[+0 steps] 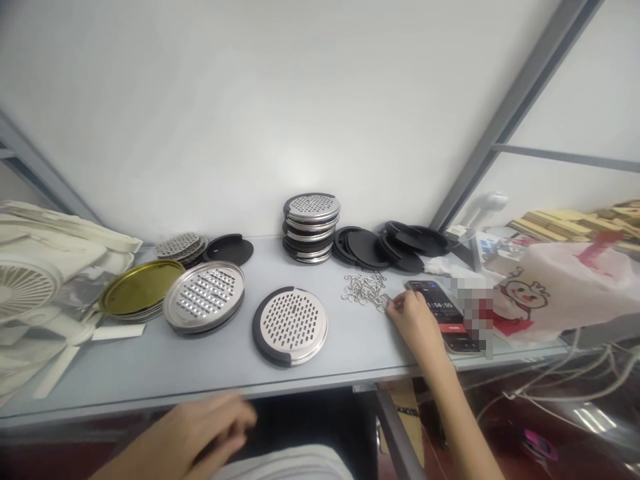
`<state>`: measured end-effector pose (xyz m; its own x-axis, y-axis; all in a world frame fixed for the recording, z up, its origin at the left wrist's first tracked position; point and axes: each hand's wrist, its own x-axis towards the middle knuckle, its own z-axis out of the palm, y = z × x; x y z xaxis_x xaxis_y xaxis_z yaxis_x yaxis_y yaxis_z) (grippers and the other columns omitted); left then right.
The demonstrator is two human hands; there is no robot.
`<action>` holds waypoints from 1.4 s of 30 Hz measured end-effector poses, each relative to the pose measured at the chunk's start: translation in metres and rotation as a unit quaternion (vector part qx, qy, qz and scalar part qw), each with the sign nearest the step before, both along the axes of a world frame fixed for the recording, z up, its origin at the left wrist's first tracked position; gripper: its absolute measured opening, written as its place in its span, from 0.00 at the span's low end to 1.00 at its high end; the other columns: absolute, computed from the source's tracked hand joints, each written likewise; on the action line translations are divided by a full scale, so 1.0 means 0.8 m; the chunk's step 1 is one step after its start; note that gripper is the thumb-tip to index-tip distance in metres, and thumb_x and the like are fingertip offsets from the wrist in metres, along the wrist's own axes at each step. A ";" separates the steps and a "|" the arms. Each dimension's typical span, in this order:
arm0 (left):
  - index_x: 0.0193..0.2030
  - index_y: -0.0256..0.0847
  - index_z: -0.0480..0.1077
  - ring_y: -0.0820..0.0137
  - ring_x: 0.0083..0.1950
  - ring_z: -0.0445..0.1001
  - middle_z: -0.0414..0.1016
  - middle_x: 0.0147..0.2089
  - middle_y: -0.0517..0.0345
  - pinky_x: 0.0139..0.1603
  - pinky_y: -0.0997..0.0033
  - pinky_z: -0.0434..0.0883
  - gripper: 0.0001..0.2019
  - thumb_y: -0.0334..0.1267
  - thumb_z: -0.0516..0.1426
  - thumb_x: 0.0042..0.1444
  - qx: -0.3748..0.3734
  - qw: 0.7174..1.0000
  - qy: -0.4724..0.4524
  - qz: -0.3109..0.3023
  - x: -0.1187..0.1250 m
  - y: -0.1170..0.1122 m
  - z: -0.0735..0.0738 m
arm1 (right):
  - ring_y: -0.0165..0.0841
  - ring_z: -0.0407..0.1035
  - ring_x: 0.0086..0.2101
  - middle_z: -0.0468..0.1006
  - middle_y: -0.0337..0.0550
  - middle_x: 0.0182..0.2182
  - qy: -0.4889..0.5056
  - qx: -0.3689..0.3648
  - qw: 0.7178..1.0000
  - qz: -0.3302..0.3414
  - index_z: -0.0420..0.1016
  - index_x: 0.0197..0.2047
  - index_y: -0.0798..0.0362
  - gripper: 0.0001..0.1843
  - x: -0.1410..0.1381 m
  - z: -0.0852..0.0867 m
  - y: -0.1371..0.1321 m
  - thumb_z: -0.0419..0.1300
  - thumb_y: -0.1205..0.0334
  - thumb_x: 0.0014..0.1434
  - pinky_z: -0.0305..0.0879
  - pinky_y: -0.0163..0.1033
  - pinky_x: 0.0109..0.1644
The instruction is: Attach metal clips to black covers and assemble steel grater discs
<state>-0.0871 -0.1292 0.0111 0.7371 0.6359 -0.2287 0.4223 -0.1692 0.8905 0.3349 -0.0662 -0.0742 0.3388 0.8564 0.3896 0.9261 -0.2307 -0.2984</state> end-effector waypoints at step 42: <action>0.50 0.44 0.62 0.67 0.37 0.73 0.72 0.34 0.58 0.40 0.67 0.69 0.16 0.51 0.44 0.66 0.167 0.910 -0.117 0.362 0.105 0.109 -0.047 | 0.36 0.64 0.29 0.67 0.45 0.30 -0.094 0.177 0.972 0.122 0.65 0.35 0.51 0.12 -0.128 0.074 0.079 0.44 0.64 0.67 0.56 0.37 0.32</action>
